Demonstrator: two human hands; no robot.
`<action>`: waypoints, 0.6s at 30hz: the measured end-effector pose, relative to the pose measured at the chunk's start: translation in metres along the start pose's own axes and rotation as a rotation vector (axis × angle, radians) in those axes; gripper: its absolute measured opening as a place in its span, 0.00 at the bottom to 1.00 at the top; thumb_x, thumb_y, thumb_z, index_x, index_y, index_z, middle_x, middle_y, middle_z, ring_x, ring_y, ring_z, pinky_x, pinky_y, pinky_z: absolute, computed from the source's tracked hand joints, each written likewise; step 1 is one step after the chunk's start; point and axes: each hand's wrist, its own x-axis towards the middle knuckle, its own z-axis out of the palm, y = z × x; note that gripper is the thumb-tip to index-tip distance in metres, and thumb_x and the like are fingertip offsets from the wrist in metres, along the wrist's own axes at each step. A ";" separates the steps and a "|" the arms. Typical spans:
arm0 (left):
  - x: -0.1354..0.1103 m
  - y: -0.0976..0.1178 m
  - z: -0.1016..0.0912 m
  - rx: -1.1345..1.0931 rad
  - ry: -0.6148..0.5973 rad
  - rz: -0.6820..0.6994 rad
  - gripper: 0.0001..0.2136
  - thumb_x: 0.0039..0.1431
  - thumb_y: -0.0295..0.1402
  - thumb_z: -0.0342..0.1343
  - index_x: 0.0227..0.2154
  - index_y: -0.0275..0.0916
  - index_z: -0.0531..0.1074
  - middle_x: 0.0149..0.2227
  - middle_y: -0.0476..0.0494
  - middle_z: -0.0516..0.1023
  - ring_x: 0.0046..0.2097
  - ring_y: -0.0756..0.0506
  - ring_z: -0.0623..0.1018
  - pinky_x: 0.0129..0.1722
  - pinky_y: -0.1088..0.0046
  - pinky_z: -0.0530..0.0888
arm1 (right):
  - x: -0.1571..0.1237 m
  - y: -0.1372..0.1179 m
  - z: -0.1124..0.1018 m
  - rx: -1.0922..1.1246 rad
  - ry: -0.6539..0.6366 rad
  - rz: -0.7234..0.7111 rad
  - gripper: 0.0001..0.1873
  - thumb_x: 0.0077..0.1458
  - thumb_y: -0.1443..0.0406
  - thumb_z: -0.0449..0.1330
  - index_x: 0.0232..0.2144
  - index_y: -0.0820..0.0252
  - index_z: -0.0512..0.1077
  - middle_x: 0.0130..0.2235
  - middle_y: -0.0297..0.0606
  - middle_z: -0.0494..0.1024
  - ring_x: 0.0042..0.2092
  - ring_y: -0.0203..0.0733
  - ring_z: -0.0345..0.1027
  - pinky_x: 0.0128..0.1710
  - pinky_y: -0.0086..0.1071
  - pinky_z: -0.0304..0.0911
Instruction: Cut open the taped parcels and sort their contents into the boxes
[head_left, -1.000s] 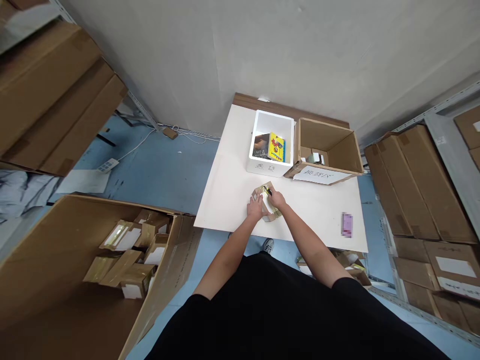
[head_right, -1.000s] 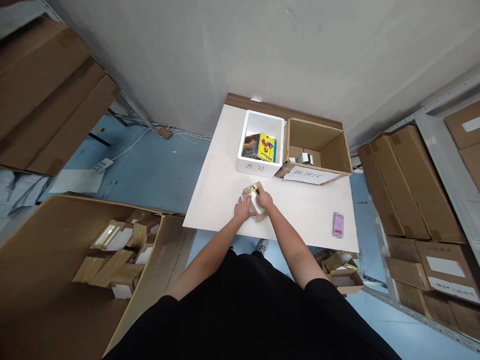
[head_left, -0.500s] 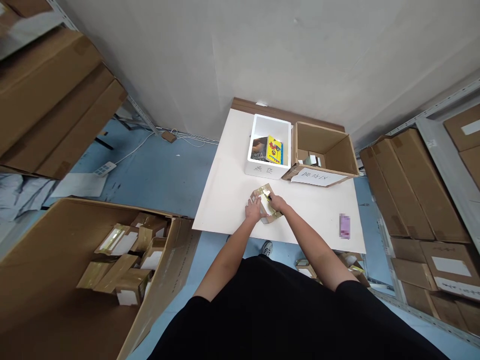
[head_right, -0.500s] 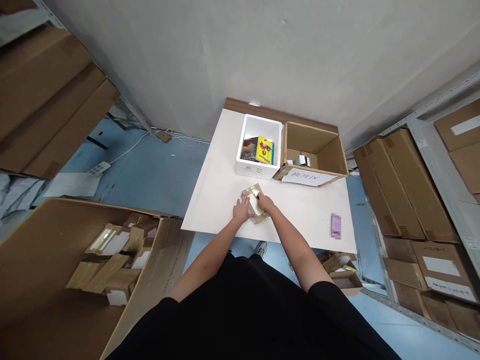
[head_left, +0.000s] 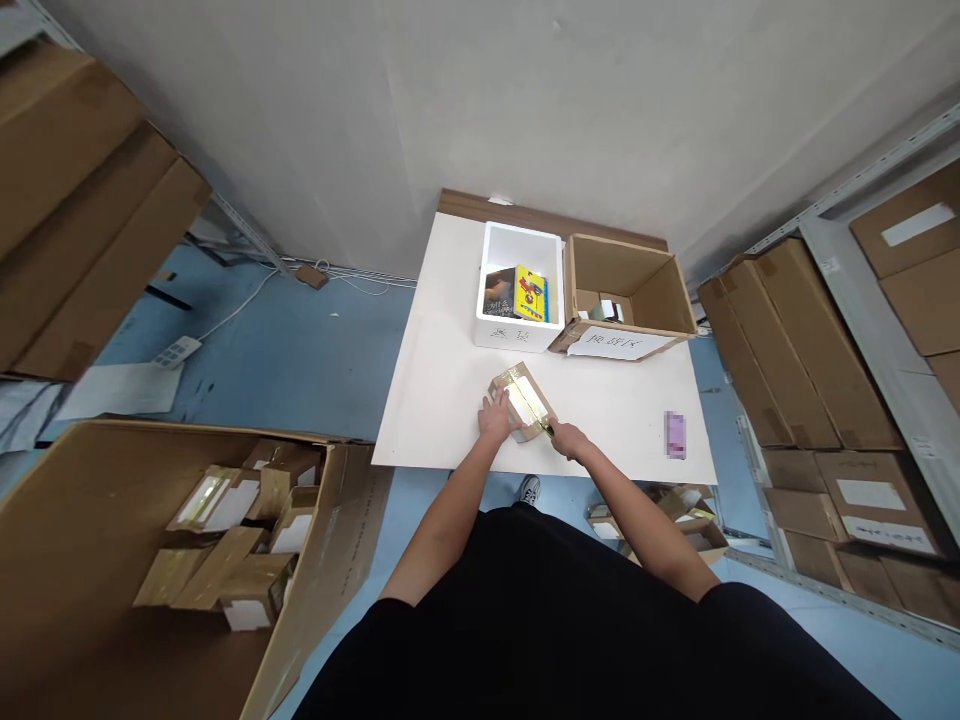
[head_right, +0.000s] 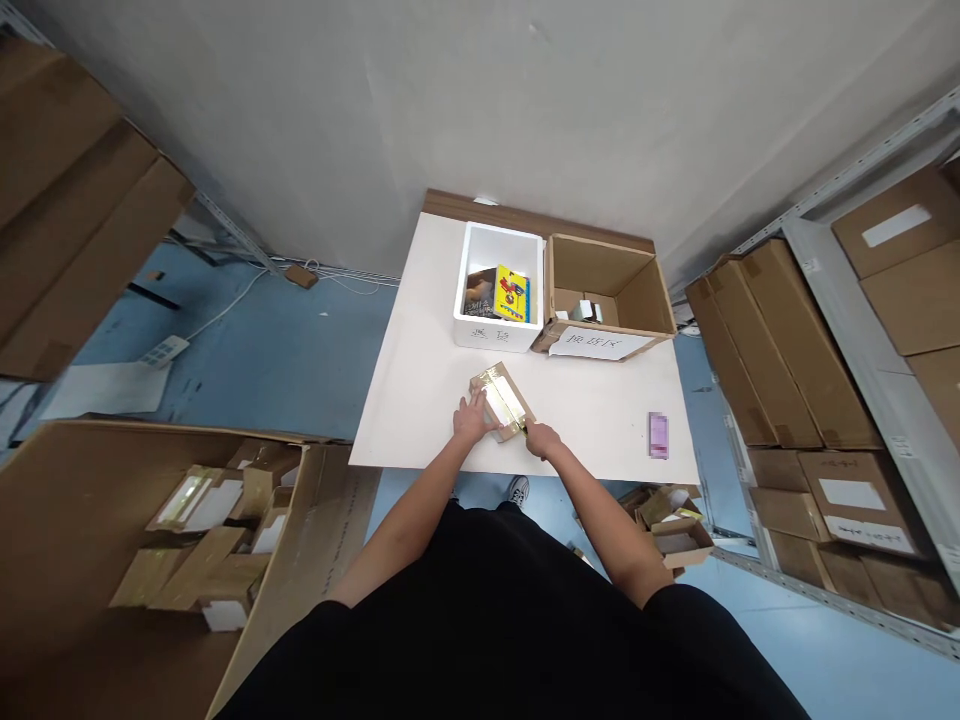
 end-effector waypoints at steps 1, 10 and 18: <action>-0.001 0.003 0.002 0.004 -0.004 0.005 0.55 0.54 0.60 0.66 0.78 0.57 0.42 0.81 0.49 0.34 0.75 0.25 0.53 0.64 0.50 0.72 | -0.004 0.003 0.000 -0.004 -0.002 0.006 0.27 0.62 0.59 0.63 0.62 0.52 0.68 0.46 0.54 0.81 0.32 0.53 0.79 0.26 0.41 0.74; -0.009 0.032 0.016 0.017 0.021 -0.027 0.53 0.55 0.59 0.65 0.78 0.55 0.44 0.81 0.51 0.33 0.68 0.28 0.64 0.59 0.54 0.75 | -0.019 0.086 -0.014 0.143 0.133 0.041 0.19 0.67 0.53 0.60 0.54 0.55 0.71 0.39 0.49 0.81 0.24 0.44 0.74 0.27 0.38 0.72; -0.025 0.060 0.033 0.072 0.108 -0.130 0.52 0.59 0.65 0.56 0.79 0.48 0.43 0.81 0.44 0.35 0.66 0.27 0.67 0.57 0.53 0.75 | 0.032 0.075 0.011 0.436 0.365 0.043 0.37 0.66 0.45 0.57 0.68 0.56 0.56 0.47 0.44 0.81 0.36 0.44 0.78 0.36 0.33 0.73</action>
